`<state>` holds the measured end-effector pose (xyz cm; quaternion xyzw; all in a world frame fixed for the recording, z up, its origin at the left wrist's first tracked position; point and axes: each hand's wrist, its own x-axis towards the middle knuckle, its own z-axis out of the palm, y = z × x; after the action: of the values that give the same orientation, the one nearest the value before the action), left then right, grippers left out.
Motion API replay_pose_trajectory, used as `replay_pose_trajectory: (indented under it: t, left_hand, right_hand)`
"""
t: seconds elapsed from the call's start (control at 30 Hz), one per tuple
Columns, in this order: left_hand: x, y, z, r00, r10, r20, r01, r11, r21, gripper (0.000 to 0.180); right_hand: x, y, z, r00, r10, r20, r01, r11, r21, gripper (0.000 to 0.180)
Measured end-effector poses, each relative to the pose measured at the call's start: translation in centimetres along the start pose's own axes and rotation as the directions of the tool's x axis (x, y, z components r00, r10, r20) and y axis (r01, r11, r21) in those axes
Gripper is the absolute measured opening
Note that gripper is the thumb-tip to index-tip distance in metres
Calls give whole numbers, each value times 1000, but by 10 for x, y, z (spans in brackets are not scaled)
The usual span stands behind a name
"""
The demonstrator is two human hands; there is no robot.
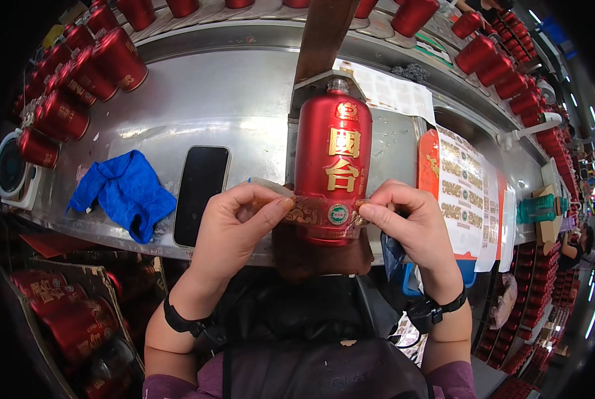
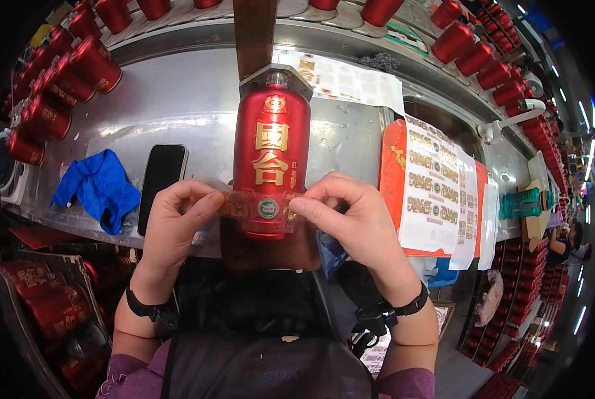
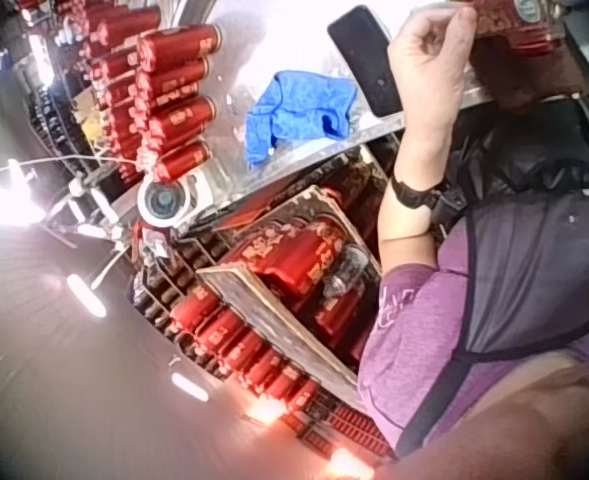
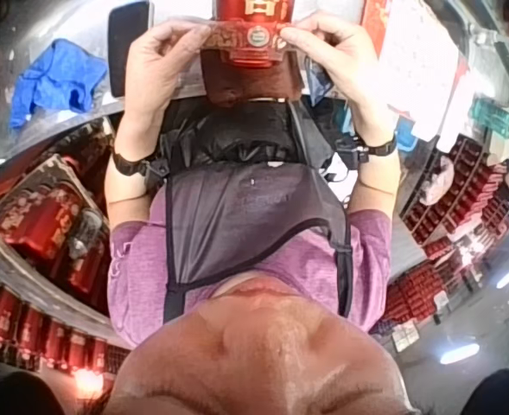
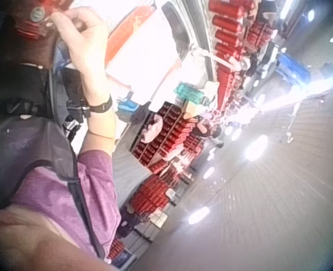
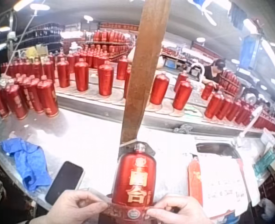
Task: Applying decorative labels and seals to red liquor bottles on a production line.
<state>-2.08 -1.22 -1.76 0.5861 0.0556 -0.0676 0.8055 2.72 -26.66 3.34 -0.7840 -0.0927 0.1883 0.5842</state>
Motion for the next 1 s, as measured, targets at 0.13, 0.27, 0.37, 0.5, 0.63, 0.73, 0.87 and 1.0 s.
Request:
replay_pose_trajectory:
  t: [0.13,0.27,0.37,0.5,0.63,0.73,0.87,1.0]
  left_hand:
    - [0,1,1,1000,4,5,-4,1000,-2,8]
    - [0,0,1,1000,1,1,-1,1000,-4,9]
    - [0,-2,2,1000,7,-9,-7,1000,3,9]
    - [0,-3,4,999,22,-26,-22,1000,9,9]
    - [1,-4,5,999,23,-38,-22,1000,21,9]
    - [2,-8,3,998,36,-48,-35,999,27,8]
    - [3,-8,5,998,42,-46,-42,999,9,8]
    - [5,-12,5,998,51,-33,-52,998,-25,9]
  right_hand:
    - [0,2,0,1000,2,-5,-2,1000,4,15]
    - [-1,2,1,1000,3,-17,-3,1000,2,15]
    - [-1,2,2,1000,8,-21,-7,1000,5,15]
    - [-2,2,4,999,10,-36,-10,1000,12,15]
    - [-3,4,4,999,-5,-44,5,1000,9,15]
    - [-1,6,4,998,38,-46,-38,999,9,15]
    - [0,9,3,999,36,-40,-34,998,50,16]
    - [3,14,1,997,80,-11,-79,994,81,16]
